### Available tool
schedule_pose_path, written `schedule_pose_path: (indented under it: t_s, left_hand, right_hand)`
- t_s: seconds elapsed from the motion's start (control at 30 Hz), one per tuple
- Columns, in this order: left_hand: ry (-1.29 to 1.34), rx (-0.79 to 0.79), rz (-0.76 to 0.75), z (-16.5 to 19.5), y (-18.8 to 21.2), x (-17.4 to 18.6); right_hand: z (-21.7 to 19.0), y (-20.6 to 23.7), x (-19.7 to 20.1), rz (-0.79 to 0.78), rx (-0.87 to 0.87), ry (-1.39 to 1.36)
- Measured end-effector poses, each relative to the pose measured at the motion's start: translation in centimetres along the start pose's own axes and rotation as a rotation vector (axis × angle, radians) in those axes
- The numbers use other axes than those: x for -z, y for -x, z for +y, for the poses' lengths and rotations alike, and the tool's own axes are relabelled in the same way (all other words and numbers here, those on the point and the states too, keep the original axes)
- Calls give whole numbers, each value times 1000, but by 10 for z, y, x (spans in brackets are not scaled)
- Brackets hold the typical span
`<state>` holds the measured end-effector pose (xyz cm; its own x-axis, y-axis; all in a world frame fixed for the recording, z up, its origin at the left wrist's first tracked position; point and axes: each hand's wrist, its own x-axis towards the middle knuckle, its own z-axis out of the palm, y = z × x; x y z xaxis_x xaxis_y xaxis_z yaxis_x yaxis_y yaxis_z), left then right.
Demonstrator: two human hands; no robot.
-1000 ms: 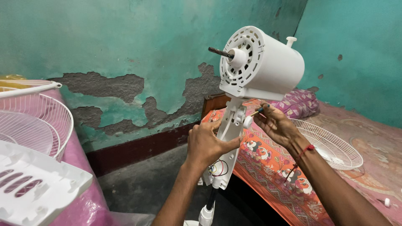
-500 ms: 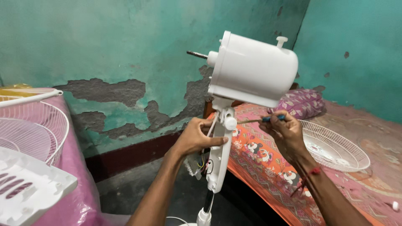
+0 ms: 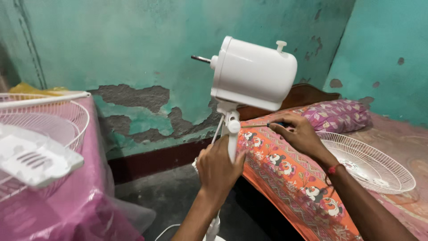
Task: The person services a pedestal fan in a bedroom, using a screwdriver to unscrew the motor housing and neck of the fan. They detach the fan blade and guard, handle the fan's wiring and switch components, and reposition the fan head while working on the stand.
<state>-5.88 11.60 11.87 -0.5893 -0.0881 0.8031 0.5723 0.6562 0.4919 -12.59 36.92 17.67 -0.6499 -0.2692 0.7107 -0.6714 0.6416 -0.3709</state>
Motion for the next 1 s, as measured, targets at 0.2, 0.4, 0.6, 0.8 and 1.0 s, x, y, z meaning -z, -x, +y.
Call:
schedule_pose_path:
  t_s: [0.2,0.4,0.6,0.8,1.0]
  left_hand:
    - [-8,219,20,26,-4,-25]
    - [202,270,105,21,6,-48]
    - [382,195,84,-9,-11,-65]
    - [755,68,-279,-62,-30,-65]
    - [1019,327,-682,-87,-54,-46]
  right_hand:
    - [-2,6,11,-56,-171,-23]
    - [-13,19,6,127,11,140]
    - [-26,29,15,97,11,144]
    - [-56,35,20,88,-35,-6]
    - [-95,43,10,129,100,98]
